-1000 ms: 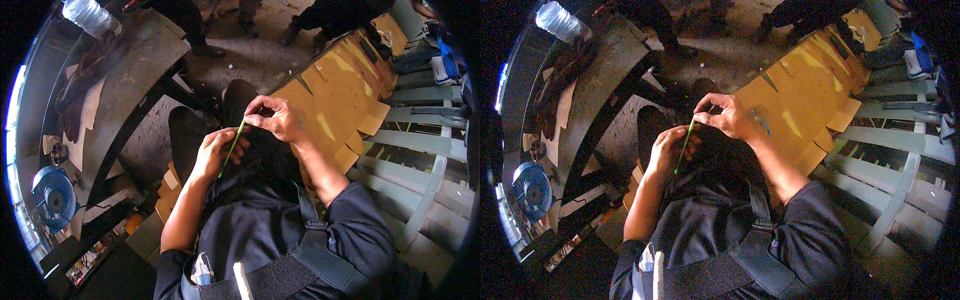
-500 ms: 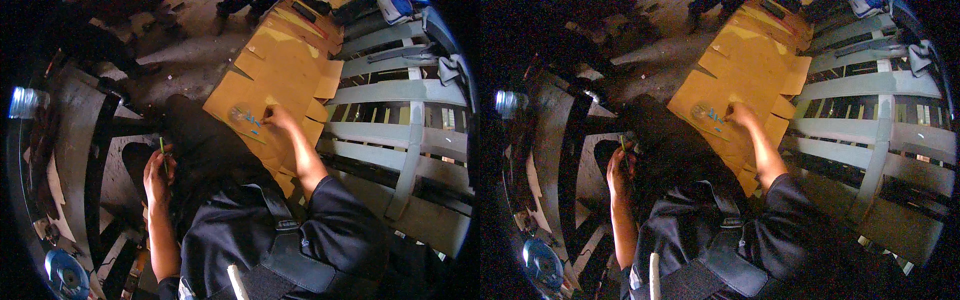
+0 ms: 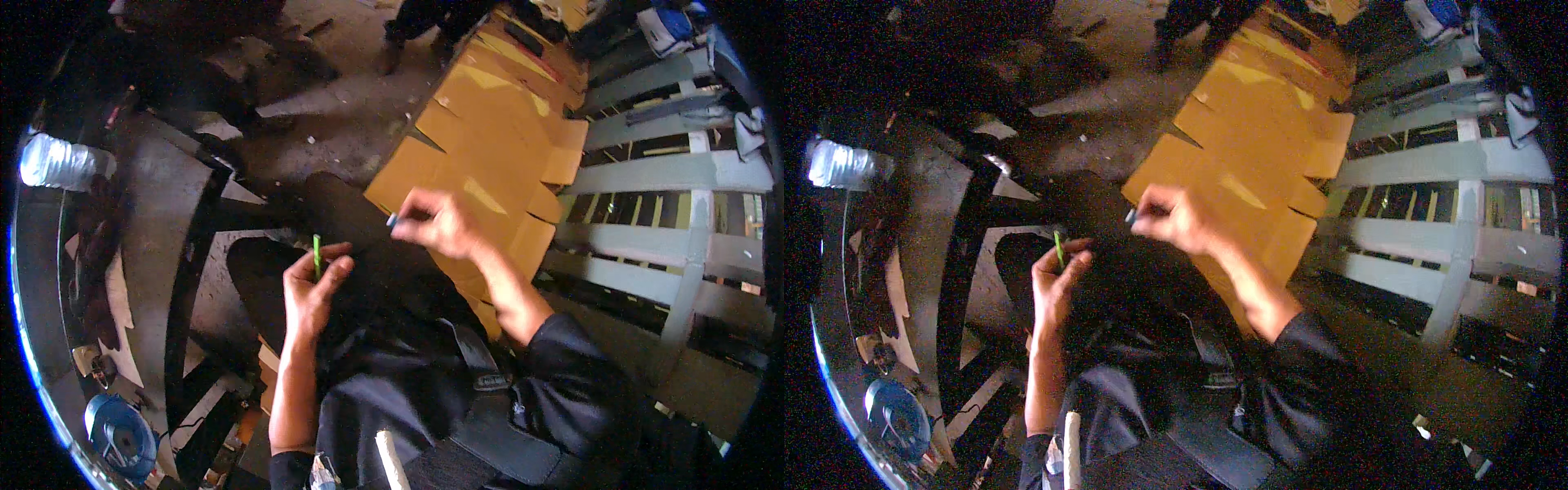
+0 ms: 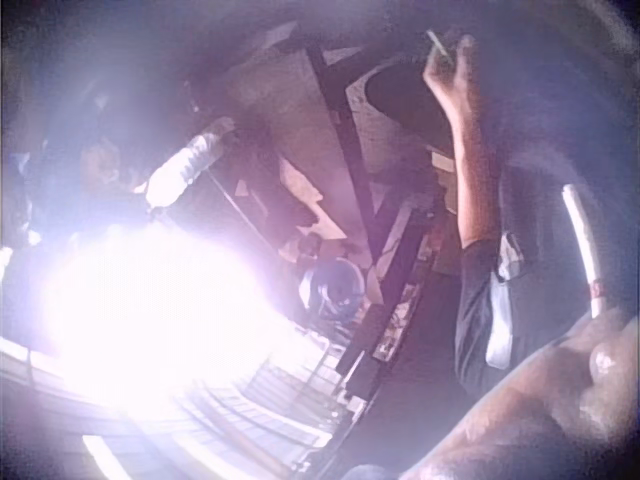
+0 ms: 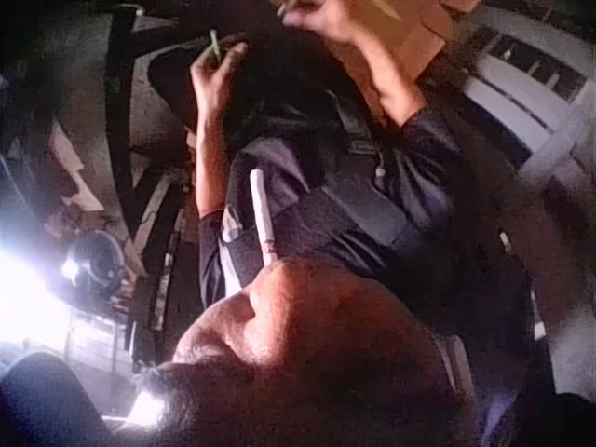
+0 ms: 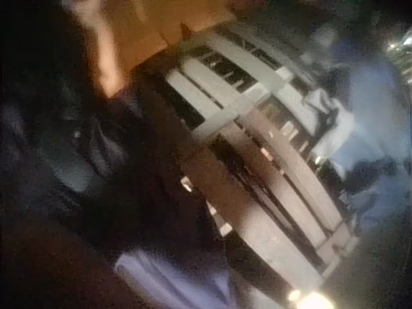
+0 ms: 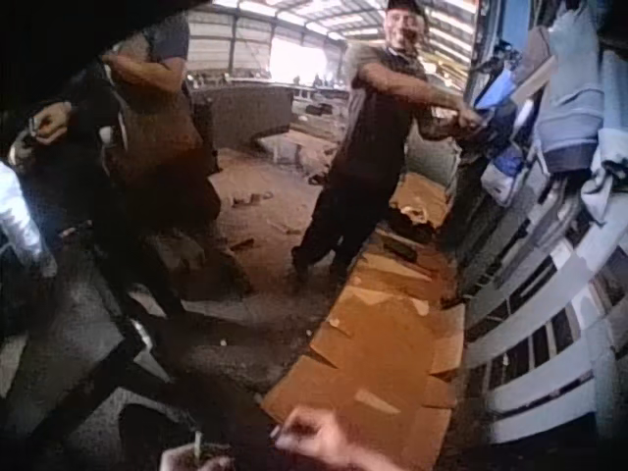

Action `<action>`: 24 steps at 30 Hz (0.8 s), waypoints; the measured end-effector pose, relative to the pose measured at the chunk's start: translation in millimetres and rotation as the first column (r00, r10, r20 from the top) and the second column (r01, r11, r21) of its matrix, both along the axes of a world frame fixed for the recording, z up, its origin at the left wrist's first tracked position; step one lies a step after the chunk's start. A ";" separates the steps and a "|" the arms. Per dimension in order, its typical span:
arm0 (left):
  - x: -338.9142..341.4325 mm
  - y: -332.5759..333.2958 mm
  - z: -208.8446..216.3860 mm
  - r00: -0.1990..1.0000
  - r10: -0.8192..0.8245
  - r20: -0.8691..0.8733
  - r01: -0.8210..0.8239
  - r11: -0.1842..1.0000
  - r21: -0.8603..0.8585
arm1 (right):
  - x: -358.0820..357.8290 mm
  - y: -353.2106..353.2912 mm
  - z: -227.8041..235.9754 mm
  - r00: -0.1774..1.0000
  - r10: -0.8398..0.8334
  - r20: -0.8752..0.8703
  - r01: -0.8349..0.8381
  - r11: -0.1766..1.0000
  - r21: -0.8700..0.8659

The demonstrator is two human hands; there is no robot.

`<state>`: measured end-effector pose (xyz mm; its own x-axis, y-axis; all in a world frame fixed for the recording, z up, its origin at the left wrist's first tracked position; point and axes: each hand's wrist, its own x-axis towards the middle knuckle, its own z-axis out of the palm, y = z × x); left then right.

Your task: The person sits on a bench and repeatedly assembles small cylindrical items by wrapping paper around a green stick-like object. The person uses both hands to roll and shape the items, occasionally picking up new pieces from a cardboard sheet on the lap.

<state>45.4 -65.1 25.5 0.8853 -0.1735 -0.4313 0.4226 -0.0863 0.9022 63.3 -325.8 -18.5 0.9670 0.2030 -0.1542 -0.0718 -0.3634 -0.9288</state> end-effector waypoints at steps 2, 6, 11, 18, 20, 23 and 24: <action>-8.6 9.0 -5.4 1.000 0.023 0.011 -0.022 0.996 -0.082 | 1.4 45.2 32.5 0.974 0.225 0.029 -0.226 0.974 0.036; -19.3 20.5 -8.8 0.997 0.067 -0.034 -0.067 0.998 -0.015 | -4.7 70.5 25.7 0.946 0.314 0.083 -0.321 0.942 0.099; -35.5 42.5 -24.6 0.991 0.099 -0.088 -0.104 0.993 -0.052 | -10.6 77.5 24.0 0.927 0.374 0.001 -0.370 0.916 0.155; -44.7 46.3 -21.7 0.989 0.115 -0.089 -0.123 0.988 -0.091 | -19.3 83.1 13.4 0.912 0.372 -0.173 -0.282 0.875 0.393; -47.2 53.3 -21.4 0.987 0.132 -0.092 -0.140 0.987 -0.084 | -17.6 90.7 12.1 0.892 0.381 -0.242 -0.249 0.863 0.439; -54.5 63.6 -26.3 0.983 0.172 -0.065 -0.176 0.982 -0.064 | -16.4 102.6 5.4 0.879 0.403 -0.254 -0.268 0.859 0.435; -55.5 68.2 -27.3 0.977 0.202 -0.070 -0.206 0.976 -0.063 | -14.4 108.3 0.2 0.884 0.408 -0.228 -0.285 0.857 0.429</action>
<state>-10.2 3.1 -1.8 0.8768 -0.0236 -0.4803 0.4807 0.0697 0.8741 48.8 -217.6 -18.4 0.7400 0.6168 -0.2682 -0.3042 -0.0488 -0.9514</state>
